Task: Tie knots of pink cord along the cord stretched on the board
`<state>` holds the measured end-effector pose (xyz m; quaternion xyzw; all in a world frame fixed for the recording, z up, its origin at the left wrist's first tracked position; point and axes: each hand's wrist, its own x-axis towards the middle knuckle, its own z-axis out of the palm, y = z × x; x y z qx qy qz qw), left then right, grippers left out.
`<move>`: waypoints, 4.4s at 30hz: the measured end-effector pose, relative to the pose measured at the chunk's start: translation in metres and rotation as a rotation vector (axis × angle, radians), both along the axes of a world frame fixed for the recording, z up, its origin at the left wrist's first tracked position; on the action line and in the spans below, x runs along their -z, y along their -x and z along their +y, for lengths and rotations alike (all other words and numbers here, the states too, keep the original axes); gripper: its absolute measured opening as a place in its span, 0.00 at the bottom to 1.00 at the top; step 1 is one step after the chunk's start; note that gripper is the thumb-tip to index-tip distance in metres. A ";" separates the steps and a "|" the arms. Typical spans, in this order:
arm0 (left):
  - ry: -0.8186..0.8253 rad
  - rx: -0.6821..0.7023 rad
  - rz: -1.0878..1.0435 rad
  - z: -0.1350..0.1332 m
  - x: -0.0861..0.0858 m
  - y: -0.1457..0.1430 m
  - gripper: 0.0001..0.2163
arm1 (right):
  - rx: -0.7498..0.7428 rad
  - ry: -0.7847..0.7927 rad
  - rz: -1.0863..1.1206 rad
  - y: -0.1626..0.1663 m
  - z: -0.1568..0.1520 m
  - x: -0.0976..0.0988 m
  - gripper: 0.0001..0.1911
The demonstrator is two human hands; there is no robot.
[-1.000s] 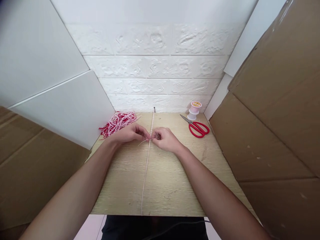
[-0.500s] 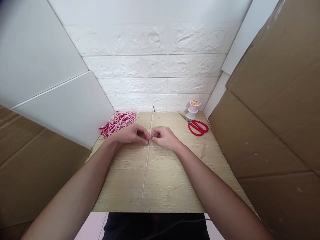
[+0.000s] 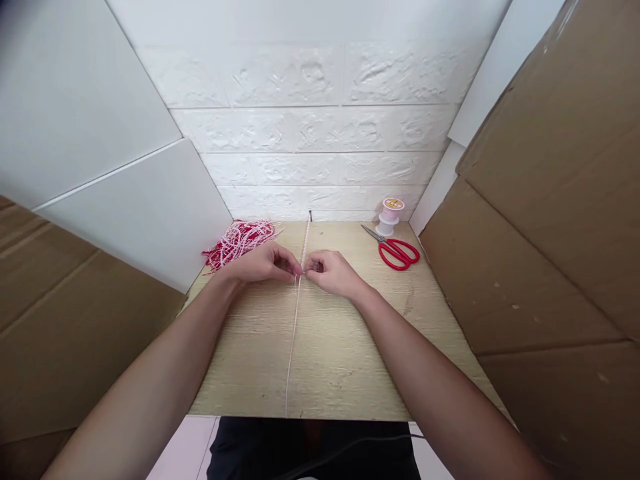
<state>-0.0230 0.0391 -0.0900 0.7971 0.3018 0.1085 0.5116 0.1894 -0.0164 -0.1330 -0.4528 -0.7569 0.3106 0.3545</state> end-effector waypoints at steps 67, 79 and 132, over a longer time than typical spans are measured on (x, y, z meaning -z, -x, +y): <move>-0.162 -0.089 0.199 -0.015 -0.012 -0.011 0.10 | -0.056 0.125 0.106 -0.008 0.003 -0.006 0.11; -0.149 -0.075 0.164 -0.013 -0.010 -0.010 0.10 | -0.078 0.203 0.091 -0.012 0.000 -0.013 0.12; 0.021 -0.095 0.374 -0.027 -0.018 -0.016 0.13 | -0.024 0.107 0.052 -0.002 -0.006 -0.009 0.09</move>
